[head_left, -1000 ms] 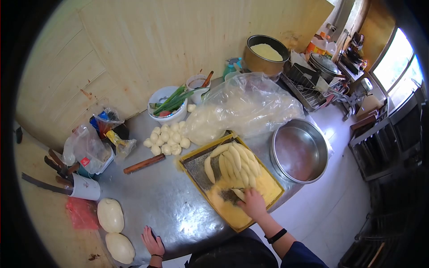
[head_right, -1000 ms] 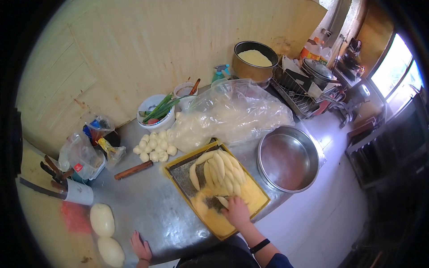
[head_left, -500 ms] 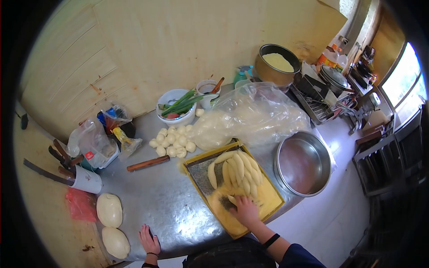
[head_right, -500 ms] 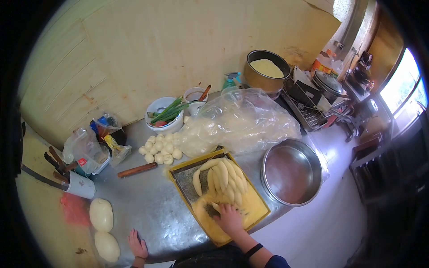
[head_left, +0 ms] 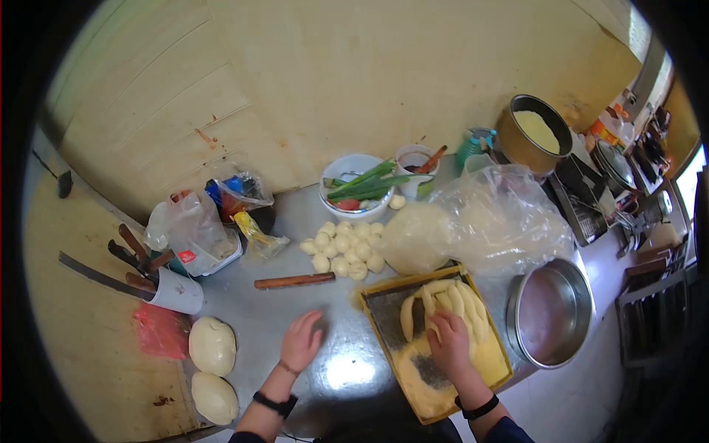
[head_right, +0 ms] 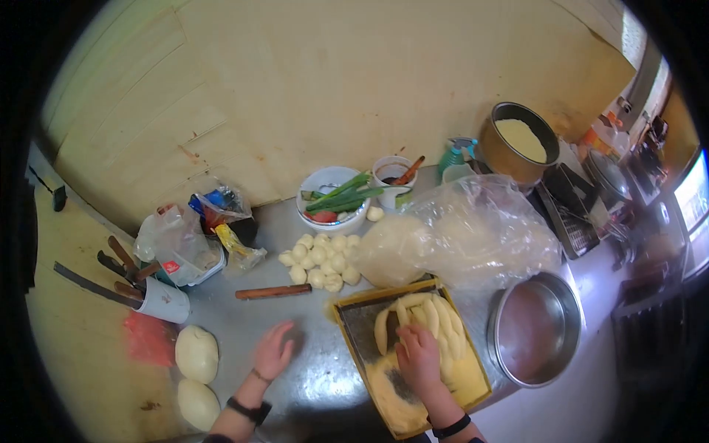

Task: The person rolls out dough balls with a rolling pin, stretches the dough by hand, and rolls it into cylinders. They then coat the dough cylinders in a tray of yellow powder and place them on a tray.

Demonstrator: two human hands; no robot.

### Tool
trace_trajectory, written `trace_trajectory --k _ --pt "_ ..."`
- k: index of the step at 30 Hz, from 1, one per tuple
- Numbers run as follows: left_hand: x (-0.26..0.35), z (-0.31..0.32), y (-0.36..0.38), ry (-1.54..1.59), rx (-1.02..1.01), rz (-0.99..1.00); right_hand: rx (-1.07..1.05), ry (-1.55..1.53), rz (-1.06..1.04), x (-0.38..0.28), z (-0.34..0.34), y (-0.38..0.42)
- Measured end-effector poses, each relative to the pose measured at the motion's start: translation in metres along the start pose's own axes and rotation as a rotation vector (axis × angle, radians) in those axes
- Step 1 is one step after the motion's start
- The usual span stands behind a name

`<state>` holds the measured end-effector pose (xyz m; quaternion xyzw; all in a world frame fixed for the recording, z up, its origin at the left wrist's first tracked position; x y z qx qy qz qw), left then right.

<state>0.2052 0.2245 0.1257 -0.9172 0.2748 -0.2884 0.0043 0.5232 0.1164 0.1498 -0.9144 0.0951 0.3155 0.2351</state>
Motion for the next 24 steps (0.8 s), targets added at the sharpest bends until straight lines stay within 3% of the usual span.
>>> trace_trajectory --k 4,6,7,9,15,16,22,24 --pt "-0.012 0.052 -0.111 0.04 0.038 0.145 -0.107 -0.084 -0.028 -0.003 0.01 0.001" --pt "-0.022 0.084 -0.147 -0.041 -0.079 0.323 -0.137 -0.074 0.007 -0.005 0.004 0.004" --pt "-0.024 0.088 -0.159 -0.034 -0.079 0.321 -0.143 -0.075 0.041 -0.003 -0.001 0.008" --pt "-0.022 0.105 -0.168 -0.154 -0.273 0.57 -0.155 -0.073 0.084 0.008 -0.005 0.014" --pt "-0.019 0.109 -0.178 -0.314 -0.449 0.654 -0.12 -0.021 0.106 0.016 -0.009 0.007" --pt "-0.011 0.092 -0.174 -0.316 -0.437 0.647 -0.129 -0.04 0.081 0.007 -0.009 -0.002" --pt "0.023 -0.072 -0.06 -0.064 0.23 0.392 -0.122 -0.139 -0.118 -0.046 0.017 -0.051" --pt "0.021 -0.095 -0.02 -0.069 0.241 0.285 -0.133 -0.164 -0.181 -0.063 0.037 -0.067"
Point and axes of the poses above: each hand's wrist, its own y-axis away from the middle knuckle, its own z-axis out of the palm, x = y × z, the point moved 3 cm from there along -y, towards the middle knuckle, and after that the axes turned 1 degree about z, right-handed, at the moved point
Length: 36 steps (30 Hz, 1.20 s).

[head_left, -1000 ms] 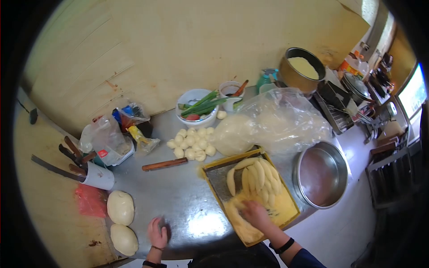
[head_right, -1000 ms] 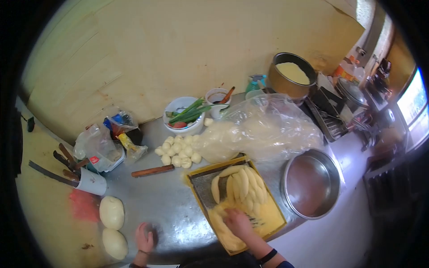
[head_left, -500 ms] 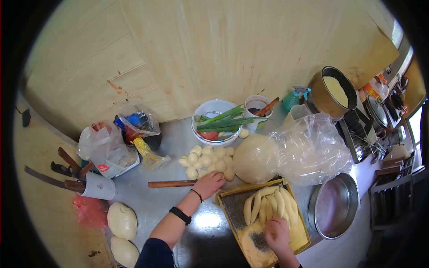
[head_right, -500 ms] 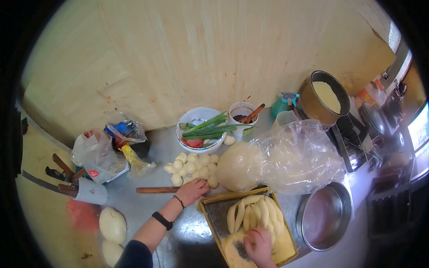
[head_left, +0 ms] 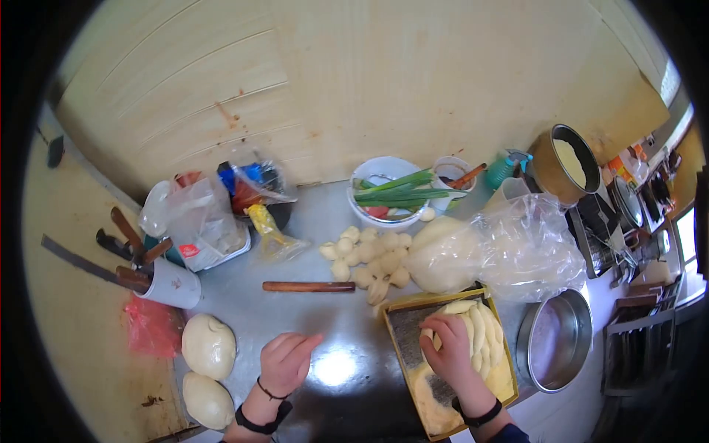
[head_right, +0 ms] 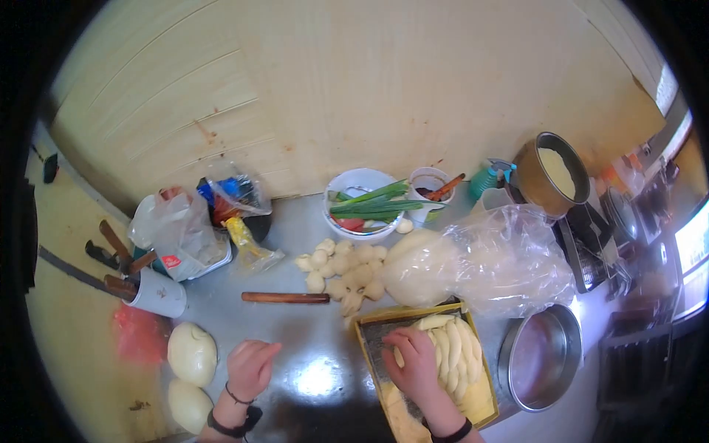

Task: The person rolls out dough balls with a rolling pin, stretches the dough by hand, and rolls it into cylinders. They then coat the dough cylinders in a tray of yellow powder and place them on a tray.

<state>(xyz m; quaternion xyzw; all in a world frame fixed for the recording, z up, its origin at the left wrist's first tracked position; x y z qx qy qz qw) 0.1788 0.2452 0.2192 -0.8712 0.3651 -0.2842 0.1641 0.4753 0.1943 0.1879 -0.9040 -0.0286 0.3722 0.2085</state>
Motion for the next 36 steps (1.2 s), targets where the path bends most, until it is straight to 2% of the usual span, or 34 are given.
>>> trace_trajectory --k 3,5,6,8,9,11,12,14,15,17,19,21,23,24,25,26,27,28,29,30,32,33,34,36 --pt "0.0 -0.01 0.039 0.042 -0.01 -0.181 -0.093 0.028 -0.103 -0.001 0.052 -0.031" --pt "-0.001 0.0 0.063 0.142 -0.074 -0.287 -0.308 0.275 0.098 0.015 0.101 -0.044" --pt "0.003 0.001 0.074 0.142 -0.066 -0.295 -0.315 0.277 0.089 0.014 0.119 -0.053" --pt "0.008 0.004 0.094 0.227 -0.094 -0.357 -0.515 0.455 0.42 0.025 0.154 -0.065" --pt "0.01 0.003 0.103 0.232 -0.096 -0.369 -0.518 0.455 0.411 0.036 0.172 -0.065" --pt "0.008 0.007 0.126 0.259 -0.079 -0.389 -0.34 0.504 0.522 0.059 0.196 -0.058" --pt "0.004 0.008 0.132 0.293 -0.067 -0.405 -0.339 0.508 0.519 0.065 0.192 -0.058" --pt "0.0 0.004 0.139 0.31 -0.056 -0.428 -0.413 0.261 0.397 0.081 0.177 -0.058" --pt "-0.004 0.008 0.148 0.312 -0.081 -0.429 -0.421 0.275 0.386 0.076 0.164 -0.061" --pt "-0.008 0.011 0.162 0.324 -0.102 -0.452 -0.34 0.229 0.24 0.029 0.12 -0.063" --pt "-0.014 0.009 0.165 0.331 -0.065 -0.471 -0.273 0.132 0.176 -0.026 0.085 -0.062" --pt "-0.019 0.003 0.166 0.369 -0.021 -0.535 -0.299 -0.052 0.192 -0.08 0.051 -0.053" --pt "-0.023 0.0 0.175 0.402 0.023 -0.598 -0.456 -0.23 0.08 -0.13 0.03 -0.041" --pt "-0.029 0.001 0.184 0.485 0.082 -0.691 -0.578 -0.424 0.088 -0.142 0.031 -0.032" --pt "-0.033 0.002 0.192 0.567 0.141 -0.782 -0.698 -0.62 0.097 -0.153 0.036 -0.02" --pt "-0.033 0.005 0.198 0.565 0.148 -0.79 -0.764 -0.766 0.116 -0.158 0.055 -0.006" --pt "-0.035 0.006 0.206 0.668 0.29 -0.885 -0.858 -0.833 0.092 -0.157 0.081 0.008" --pt "-0.037 0.006 0.214 0.767 0.437 -0.976 -0.954 -0.857 0.133 -0.152 0.114 0.031" --pt "-0.036 0.002 0.218 0.75 0.473 -0.984 -1.118 -0.7 0.366 -0.149 0.146 0.054" --pt "-0.034 -0.002 0.219 0.746 0.476 -0.988 -1.243 -0.447 0.467 -0.139 0.174 0.072" --pt "-0.024 -0.01 0.206 0.277 0.246 -0.665 -0.784 0.182 0.019 -0.11 0.199 0.072" --pt "-0.023 0.001 0.207 0.309 0.056 -0.606 -0.705 0.061 0.146 -0.086 0.209 0.058" --pt "-0.02 0.012 0.209 0.308 0.051 -0.621 -0.628 -0.06 0.276 -0.065 0.211 0.036" --pt "-0.007 0.045 0.209 0.016 -0.354 -0.3 -0.505 0.156 0.163 -0.061 0.215 -0.015"
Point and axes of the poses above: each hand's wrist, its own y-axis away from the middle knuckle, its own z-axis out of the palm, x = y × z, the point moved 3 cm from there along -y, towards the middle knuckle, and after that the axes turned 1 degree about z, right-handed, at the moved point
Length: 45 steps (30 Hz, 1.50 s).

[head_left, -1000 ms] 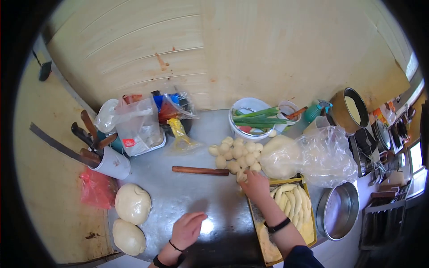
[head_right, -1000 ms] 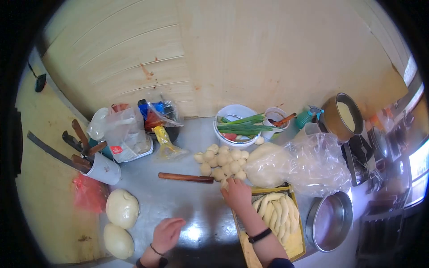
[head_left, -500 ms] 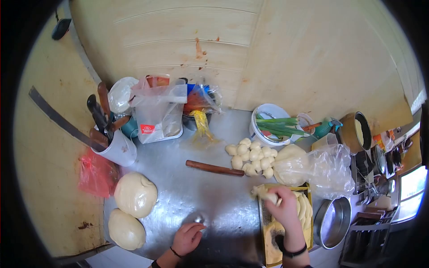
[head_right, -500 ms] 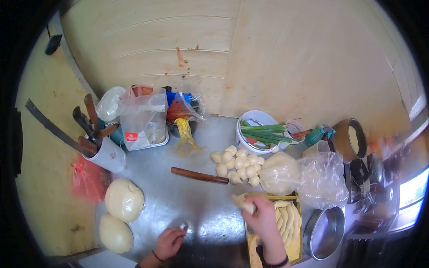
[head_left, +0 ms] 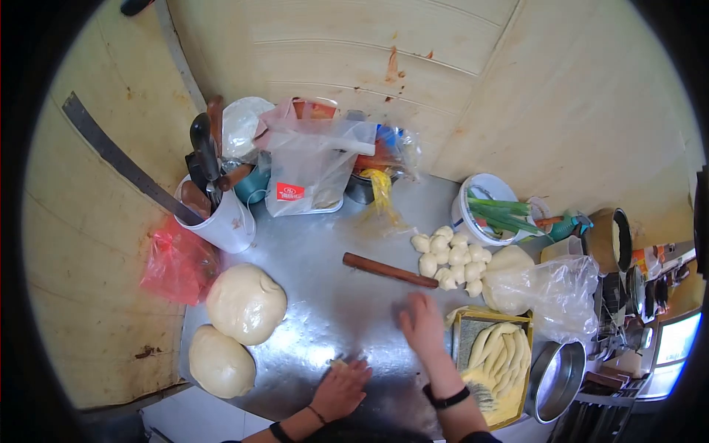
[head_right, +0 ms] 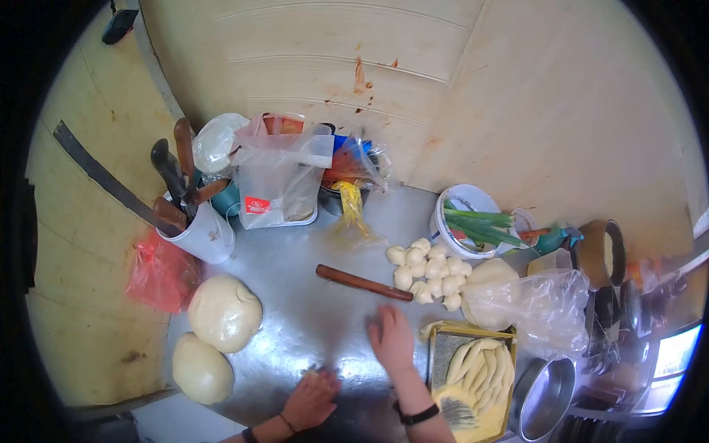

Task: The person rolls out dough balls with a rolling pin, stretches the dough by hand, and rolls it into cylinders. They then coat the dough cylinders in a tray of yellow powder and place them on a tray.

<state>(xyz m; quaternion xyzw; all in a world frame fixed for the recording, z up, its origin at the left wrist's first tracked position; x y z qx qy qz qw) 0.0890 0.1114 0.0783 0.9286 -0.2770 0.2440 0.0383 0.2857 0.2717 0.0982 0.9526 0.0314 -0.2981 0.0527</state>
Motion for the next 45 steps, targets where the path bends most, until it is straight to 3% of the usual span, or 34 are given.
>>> trace_trajectory --k 2,5,7,10,13,14,16,18,20,24,26,28,29,31,34,37,40,43,45 --pt "-0.014 0.023 0.006 -0.111 0.017 0.04 0.264 0.223 -0.177 -0.004 0.003 -0.031" --pt "-0.028 0.006 0.019 -0.214 0.014 0.045 0.288 0.432 -0.275 0.017 0.032 -0.057" --pt "-0.046 -0.011 0.025 -0.209 -0.009 0.019 0.193 0.419 -0.185 0.024 0.04 -0.056" --pt "-0.062 -0.024 0.024 0.062 0.105 -0.022 0.079 0.332 -0.089 0.027 0.042 -0.034" --pt "-0.059 -0.024 0.018 0.679 0.153 -0.516 0.097 0.16 -0.089 0.025 0.03 0.011" --pt "-0.044 -0.024 0.01 0.677 0.157 -0.503 0.13 0.06 -0.089 0.025 0.024 0.028" --pt "-0.015 -0.016 0.008 1.498 0.261 -0.664 0.165 -0.021 -0.071 0.024 0.014 0.066" --pt "-0.038 0.028 0.011 1.348 0.196 -0.68 0.209 -0.11 -0.069 0.024 0.005 0.098" --pt "-0.045 0.03 0.007 0.169 0.127 -0.334 0.244 -0.151 -0.041 0.024 -0.003 0.129" --pt "-0.035 -0.011 -0.002 0.091 0.236 -0.214 0.263 -0.167 0.024 0.019 -0.018 0.171" --pt "-0.038 -0.011 0.013 0.216 0.129 -0.227 0.308 -0.226 0.012 0.017 -0.024 0.184" --pt "-0.039 -0.012 0.026 0.36 0.297 -0.211 0.32 -0.239 0.036 0.017 -0.025 0.193" --pt "-0.038 -0.007 0.026 0.358 0.289 -0.2 0.316 -0.243 0.055 0.018 -0.025 0.198" --pt "-0.022 0.011 0.022 0.049 0.052 -0.079 0.325 -0.267 0.06 0.017 -0.02 0.203" --pt "-0.021 0.05 0.025 -0.056 -0.126 -0.016 0.311 -0.281 0.056 0.01 -0.01 0.203" --pt "-0.008 0.033 0.017 -0.291 -0.235 -0.016 0.27 -0.269 -0.005 0.003 0.002 0.203" --pt "0.023 -0.021 0.014 -0.321 -0.363 -0.038 0.275 -0.219 -0.115 -0.013 0.011 0.189" --pt "-0.016 0.027 0.047 -0.143 -0.306 0.018 0.246 0.017 -0.14 -0.03 0.035 0.186" --pt "-0.022 0.021 0.046 -0.163 -0.296 0.071 0.255 0.082 -0.157 -0.032 0.05 0.175"
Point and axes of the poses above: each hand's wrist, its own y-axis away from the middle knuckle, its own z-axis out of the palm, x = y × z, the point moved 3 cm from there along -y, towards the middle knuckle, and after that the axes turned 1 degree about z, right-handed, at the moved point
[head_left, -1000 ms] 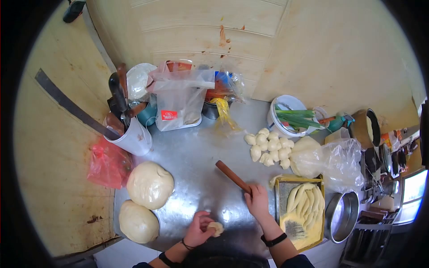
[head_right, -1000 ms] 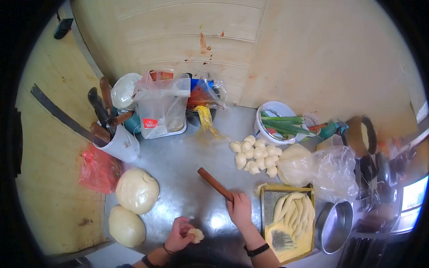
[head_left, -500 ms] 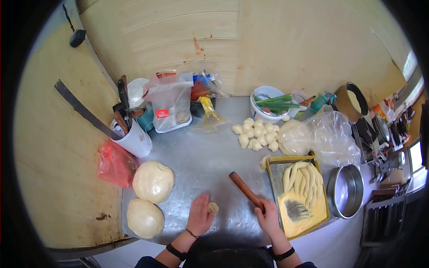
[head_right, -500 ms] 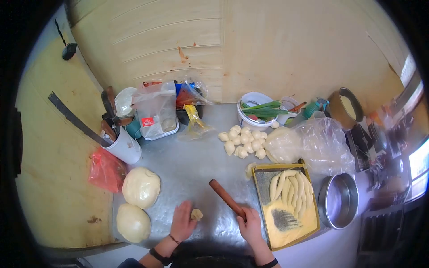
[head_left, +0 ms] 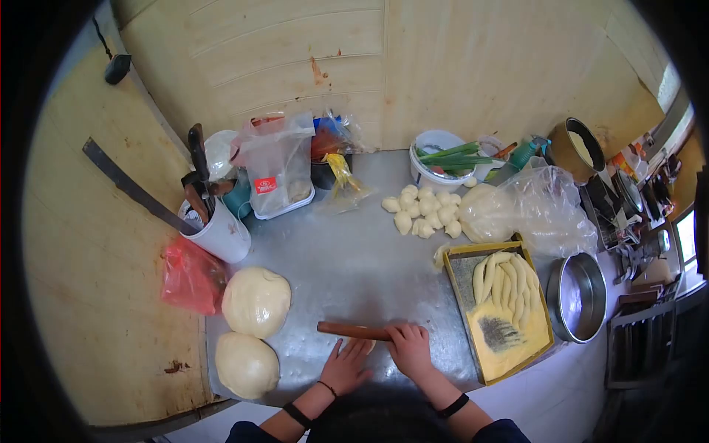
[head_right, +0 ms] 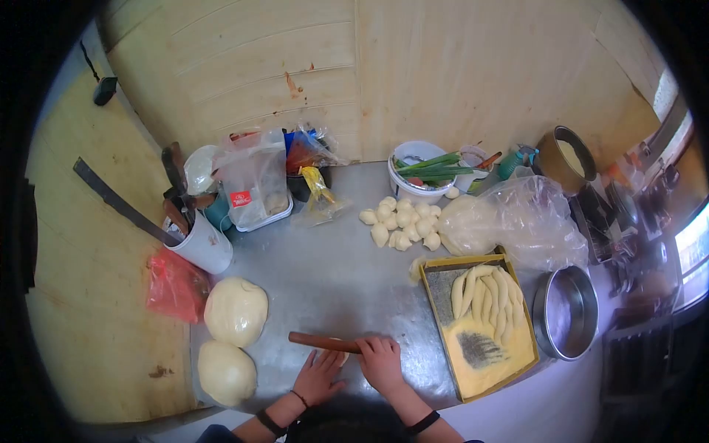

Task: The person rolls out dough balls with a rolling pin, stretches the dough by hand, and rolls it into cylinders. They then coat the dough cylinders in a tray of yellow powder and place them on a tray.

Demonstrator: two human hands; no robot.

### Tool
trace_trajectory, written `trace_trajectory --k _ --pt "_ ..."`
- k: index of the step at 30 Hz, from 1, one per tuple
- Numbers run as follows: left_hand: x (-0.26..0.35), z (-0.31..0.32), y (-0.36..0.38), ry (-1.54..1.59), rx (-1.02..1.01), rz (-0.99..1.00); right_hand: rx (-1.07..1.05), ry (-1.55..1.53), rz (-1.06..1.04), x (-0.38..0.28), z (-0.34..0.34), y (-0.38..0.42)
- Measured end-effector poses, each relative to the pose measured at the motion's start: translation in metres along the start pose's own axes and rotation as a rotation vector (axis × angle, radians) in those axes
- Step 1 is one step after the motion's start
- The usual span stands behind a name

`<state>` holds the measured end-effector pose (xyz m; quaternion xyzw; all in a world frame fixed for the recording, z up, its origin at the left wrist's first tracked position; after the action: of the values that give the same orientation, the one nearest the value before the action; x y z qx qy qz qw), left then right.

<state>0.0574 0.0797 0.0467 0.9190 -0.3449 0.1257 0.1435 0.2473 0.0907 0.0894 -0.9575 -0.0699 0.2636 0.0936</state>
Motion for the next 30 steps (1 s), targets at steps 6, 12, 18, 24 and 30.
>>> trace_trajectory --k 6,12,18,24,30 --pt "-0.008 -0.053 0.029 0.18 0.199 -0.024 -0.112 0.142 -0.034 -0.016 0.007 0.023" --pt "-0.071 -0.027 -0.057 -0.074 0.269 -0.326 -0.191 0.253 0.147 0.002 0.056 -0.053" --pt "-0.11 -0.077 -0.117 -0.029 0.552 -0.279 0.004 0.332 0.044 0.028 0.073 -0.138" --pt "-0.086 -0.03 -0.071 0.051 0.472 -0.227 0.004 0.114 0.075 0.023 0.065 -0.087" --pt "-0.102 -0.064 -0.095 0.276 0.582 -0.348 -0.187 -0.083 0.302 0.036 0.065 -0.113"
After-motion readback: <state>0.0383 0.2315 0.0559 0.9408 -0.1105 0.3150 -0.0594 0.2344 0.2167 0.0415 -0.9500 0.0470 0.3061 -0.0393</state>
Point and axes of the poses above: each hand's wrist, its own y-axis away from the middle knuckle, its own z-axis out of the palm, x = y × z, the point moved 3 cm from there along -y, towards the middle knuckle, and after that the axes turned 1 degree about z, right-handed, at the moved point
